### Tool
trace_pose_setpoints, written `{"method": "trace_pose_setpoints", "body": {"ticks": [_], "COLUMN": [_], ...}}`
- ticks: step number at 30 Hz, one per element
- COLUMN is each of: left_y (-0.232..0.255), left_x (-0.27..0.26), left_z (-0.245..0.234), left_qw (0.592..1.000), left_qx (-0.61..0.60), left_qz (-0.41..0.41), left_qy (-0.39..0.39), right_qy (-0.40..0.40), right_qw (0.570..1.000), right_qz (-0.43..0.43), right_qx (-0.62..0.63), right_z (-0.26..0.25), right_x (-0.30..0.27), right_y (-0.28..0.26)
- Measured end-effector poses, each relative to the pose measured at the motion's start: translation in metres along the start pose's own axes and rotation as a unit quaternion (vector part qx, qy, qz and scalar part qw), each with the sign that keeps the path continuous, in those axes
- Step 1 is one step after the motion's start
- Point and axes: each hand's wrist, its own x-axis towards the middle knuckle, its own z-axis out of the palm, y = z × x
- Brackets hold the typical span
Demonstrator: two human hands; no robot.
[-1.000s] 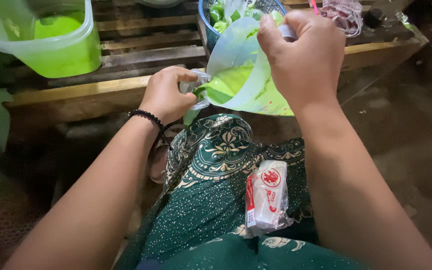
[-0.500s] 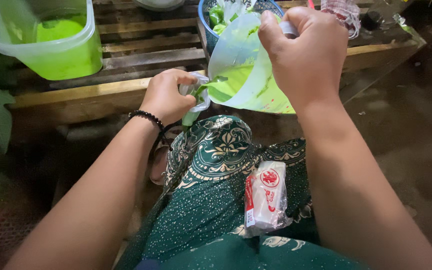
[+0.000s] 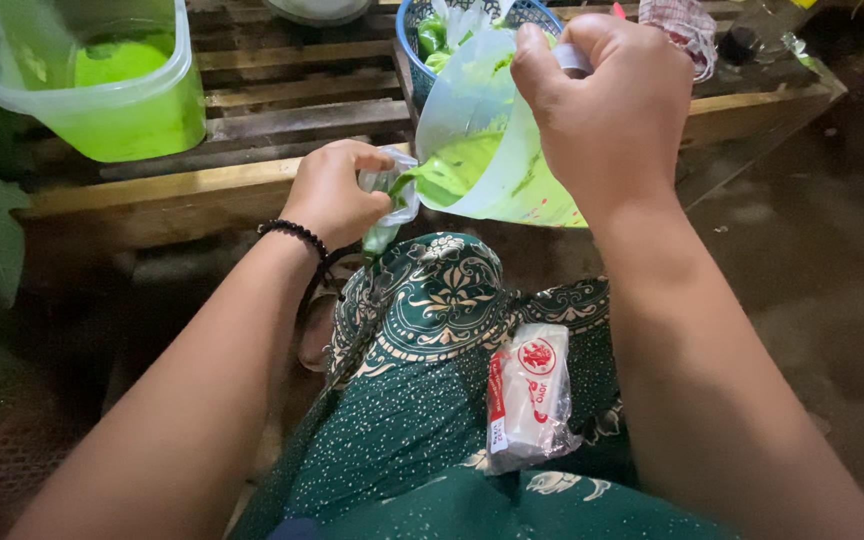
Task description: The person pours a green blended mixture from a pitcher into small plastic bags, ties each bag, and places it into a blue basket. The person repeats this process multiple times.
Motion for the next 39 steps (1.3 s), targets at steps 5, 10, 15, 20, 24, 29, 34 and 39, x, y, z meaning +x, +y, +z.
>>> {"method": "trace_pose_setpoints", "body": {"ticks": [5,10,15,20,24,29,34,39], "left_y": [-0.001,-0.003,-0.004,-0.001,0.001,-0.001,-0.004,-0.004], "left_x": [0.001,0.0,-0.002,-0.005,-0.007,-0.008,-0.01,-0.011], "left_z": [0.0,0.0,-0.002,-0.005,-0.007,-0.008,-0.008,-0.009], "left_qw": [1.0,1.0,1.0,0.999,0.999,0.999,1.0,0.999], "left_qx": [0.009,0.011,0.01,0.008,0.007,0.014,0.007,0.007], "left_qz": [-0.021,-0.009,-0.019,-0.042,-0.036,-0.032,-0.019,-0.027], "left_qy": [-0.019,-0.013,-0.015,-0.023,-0.025,-0.028,-0.019,-0.02], "right_qy": [0.005,0.01,0.011,0.005,0.002,-0.001,-0.003,-0.001], "right_qw": [1.0,0.999,0.999,1.0,1.0,0.999,1.0,0.999], "right_qz": [-0.01,-0.031,-0.044,-0.02,-0.022,-0.038,-0.029,-0.036], "right_qx": [-0.014,-0.029,-0.025,0.0,-0.001,-0.019,-0.01,-0.016], "right_z": [0.001,0.003,0.001,-0.002,-0.001,0.003,0.004,0.003], "right_x": [0.003,0.005,0.008,0.01,0.011,0.009,0.008,0.009], "right_y": [-0.002,-0.002,-0.009,-0.018,-0.017,-0.011,-0.011,-0.016]}}
